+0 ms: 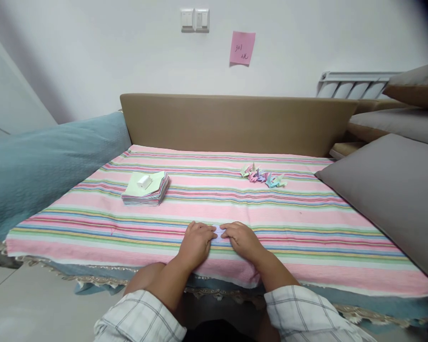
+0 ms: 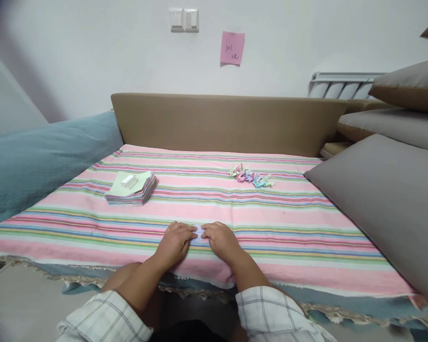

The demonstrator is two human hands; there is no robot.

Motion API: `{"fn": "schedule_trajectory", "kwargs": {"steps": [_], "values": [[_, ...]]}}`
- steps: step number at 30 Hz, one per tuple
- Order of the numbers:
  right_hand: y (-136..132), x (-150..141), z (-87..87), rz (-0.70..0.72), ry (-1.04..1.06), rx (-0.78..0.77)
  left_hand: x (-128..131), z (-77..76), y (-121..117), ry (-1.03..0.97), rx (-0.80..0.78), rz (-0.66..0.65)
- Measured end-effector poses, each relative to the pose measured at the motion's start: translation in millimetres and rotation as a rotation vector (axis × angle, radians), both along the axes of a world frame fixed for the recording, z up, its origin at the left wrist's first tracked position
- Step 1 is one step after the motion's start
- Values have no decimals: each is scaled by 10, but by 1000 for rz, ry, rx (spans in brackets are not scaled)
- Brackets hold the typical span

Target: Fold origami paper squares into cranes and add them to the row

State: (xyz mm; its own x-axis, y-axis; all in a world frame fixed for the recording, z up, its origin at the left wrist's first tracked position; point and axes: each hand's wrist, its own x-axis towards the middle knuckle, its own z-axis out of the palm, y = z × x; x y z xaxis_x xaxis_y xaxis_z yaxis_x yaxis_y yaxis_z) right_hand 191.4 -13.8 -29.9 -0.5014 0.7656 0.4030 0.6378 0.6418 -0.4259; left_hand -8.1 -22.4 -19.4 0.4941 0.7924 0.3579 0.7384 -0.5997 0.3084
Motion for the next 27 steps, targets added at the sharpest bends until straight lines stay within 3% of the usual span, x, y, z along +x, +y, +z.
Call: {"fn": "schedule_trajectory", "kwargs": {"steps": [9, 14, 19, 27], "values": [[30, 24, -106, 15, 67, 80, 5, 12, -2, -15, 2, -8], [-13, -15, -58, -18, 140, 46, -1, 24, -15, -4, 26, -13], [-79, -56, 15, 6, 38, 32, 7, 20, -17, 4, 38, -22], [-66, -105, -27, -70, -17, 7, -68, 9, 4, -25, 3, -65]]}}
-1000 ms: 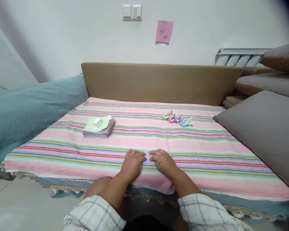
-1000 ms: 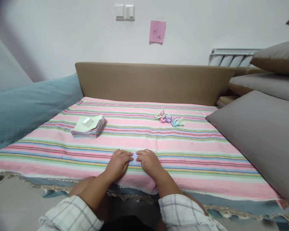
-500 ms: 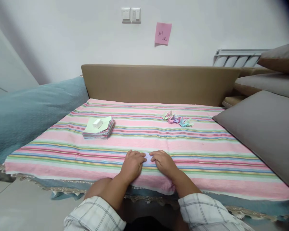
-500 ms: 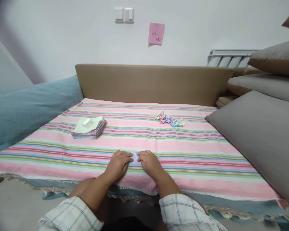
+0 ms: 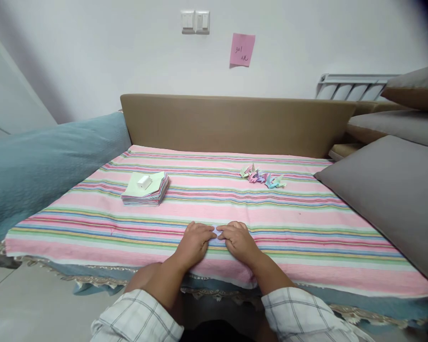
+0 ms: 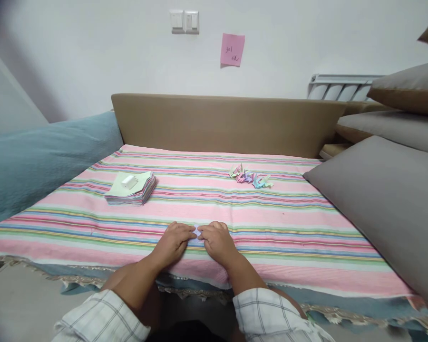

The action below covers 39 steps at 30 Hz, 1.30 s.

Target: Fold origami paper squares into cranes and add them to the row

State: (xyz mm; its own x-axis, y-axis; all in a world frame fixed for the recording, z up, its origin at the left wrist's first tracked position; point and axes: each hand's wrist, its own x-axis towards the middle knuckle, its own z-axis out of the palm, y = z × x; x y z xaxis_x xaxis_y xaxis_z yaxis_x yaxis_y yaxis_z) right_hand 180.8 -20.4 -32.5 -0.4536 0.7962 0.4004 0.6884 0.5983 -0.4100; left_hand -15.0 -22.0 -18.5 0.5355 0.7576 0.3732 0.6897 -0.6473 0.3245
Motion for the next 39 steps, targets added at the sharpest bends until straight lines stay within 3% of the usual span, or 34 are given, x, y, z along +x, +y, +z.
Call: {"fn": "schedule_trajectory", "kwargs": {"steps": [7, 15, 22, 30, 34, 39], "values": [[9, 3, -14, 5, -2, -17, 30, 8, -33, 101, 169, 43], [9, -7, 20, -4, 1, -31, -90, -2, -92, 69, 231, 55], [6, -5, 16, -8, -19, -39, -58, 18, -103, 126, 175, 116], [15, 7, 45, 19, -1, -56, -236, 75, -52, -184, 139, 135], [13, 15, 61, 34, 10, -55, -196, 126, -70, -72, 177, -9], [2, 17, 72, 27, 14, -58, -105, 131, -104, 20, 140, 41]]}}
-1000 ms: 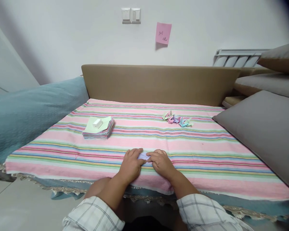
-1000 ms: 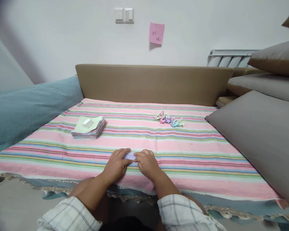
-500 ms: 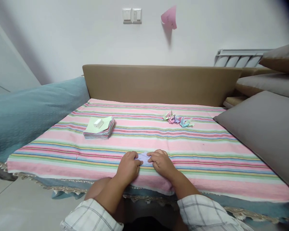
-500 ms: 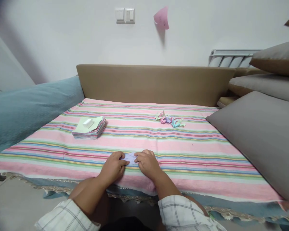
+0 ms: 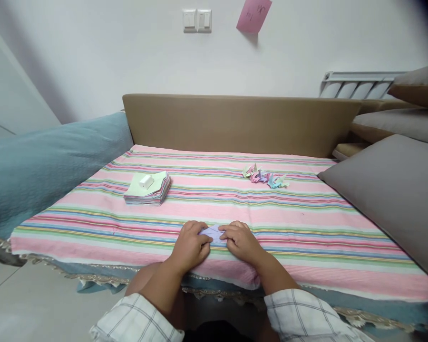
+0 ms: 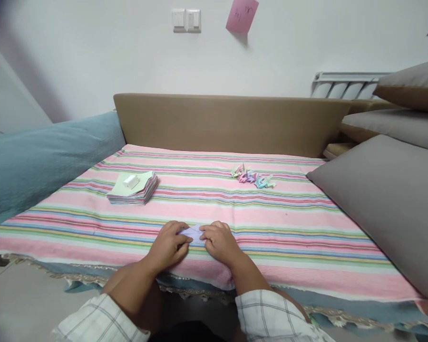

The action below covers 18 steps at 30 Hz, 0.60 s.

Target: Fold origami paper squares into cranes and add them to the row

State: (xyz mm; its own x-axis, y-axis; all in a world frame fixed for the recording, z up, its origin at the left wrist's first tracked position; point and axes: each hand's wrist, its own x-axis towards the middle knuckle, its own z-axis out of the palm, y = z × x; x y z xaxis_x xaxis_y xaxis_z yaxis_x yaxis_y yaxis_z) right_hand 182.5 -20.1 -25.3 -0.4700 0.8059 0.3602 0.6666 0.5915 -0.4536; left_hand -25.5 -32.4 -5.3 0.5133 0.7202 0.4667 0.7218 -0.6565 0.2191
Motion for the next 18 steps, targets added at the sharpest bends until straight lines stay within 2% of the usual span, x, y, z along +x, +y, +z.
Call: {"fn": "schedule_trajectory", "kwargs": {"steps": [3, 8, 15, 18], "values": [[-14, 5, 23, 16, 21, -2, 13, -5, 8, -34, -51, 4], [-21, 27, 56, 57, 27, -15, 2, -55, 92, -5, -96, -88], [-23, 40, 45, 46, 47, -26, 62, -109, 171, 52, 40, -130], [-35, 29, 61, 42, 72, -18, 94, -97, 170, 43, 53, -102]]}}
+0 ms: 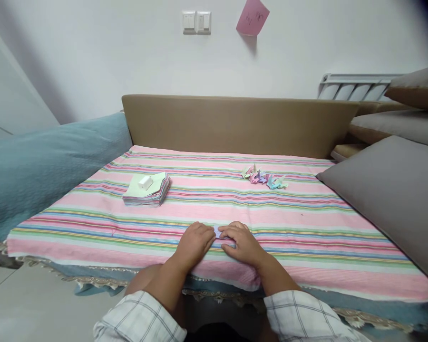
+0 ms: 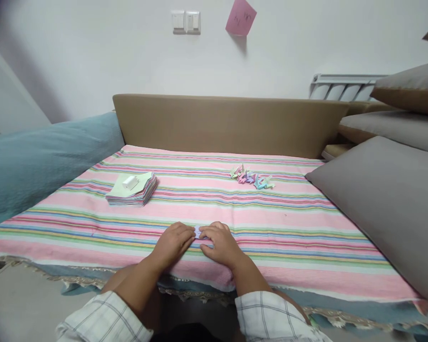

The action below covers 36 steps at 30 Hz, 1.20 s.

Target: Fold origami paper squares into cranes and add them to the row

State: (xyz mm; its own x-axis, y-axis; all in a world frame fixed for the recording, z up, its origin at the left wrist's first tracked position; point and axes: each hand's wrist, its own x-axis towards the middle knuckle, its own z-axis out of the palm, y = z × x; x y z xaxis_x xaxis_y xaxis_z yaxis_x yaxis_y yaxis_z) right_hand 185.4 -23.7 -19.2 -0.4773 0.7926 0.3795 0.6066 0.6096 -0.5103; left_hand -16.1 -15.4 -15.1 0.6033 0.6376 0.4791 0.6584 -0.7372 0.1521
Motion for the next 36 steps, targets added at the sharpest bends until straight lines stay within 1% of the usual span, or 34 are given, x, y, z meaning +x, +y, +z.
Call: {"fn": "schedule_trajectory", "kwargs": {"steps": [4, 8, 11, 13, 16, 18, 20, 22, 24, 26, 28, 30, 32, 34, 36], "values": [[-3, -43, 16, -34, 23, 60, 24, -1, -6, -9, -14, 49], [28, -82, -22, -48, 34, 124, 31, 1, -21, -10, -45, 65], [52, -89, -61, -35, 55, 123, 22, 7, -34, -47, -112, 57], [53, -84, -63, -43, 84, 96, 7, -2, -37, -115, -161, 51], [31, -75, -23, -93, 150, 10, -29, -37, -27, -291, -252, 87], [17, -76, 16, -128, 213, -78, -53, -60, -13, -443, -367, 125], [16, -84, 47, -172, 309, -169, -68, -68, 2, -589, -482, 154], [32, -97, 68, -204, 434, -280, -64, -57, 12, -691, -551, 177], [57, -110, 79, -191, 543, -430, -38, -32, 9, -749, -602, 187], [82, -120, 83, -150, 603, -573, 4, 2, -3, -803, -687, 176], [98, -128, 82, -114, 626, -659, 48, 30, -14, -879, -797, 143], [104, -135, 78, -88, 640, -693, 76, 39, -12, -967, -885, 109], [102, -142, 75, -71, 648, -695, 84, 22, 6, -1022, -920, 108], [95, -151, 79, -63, 648, -682, 79, -12, 34, -1025, -895, 167], [87, -161, 91, -53, 645, -660, 77, -46, 57, -1014, -839, 246]]}}
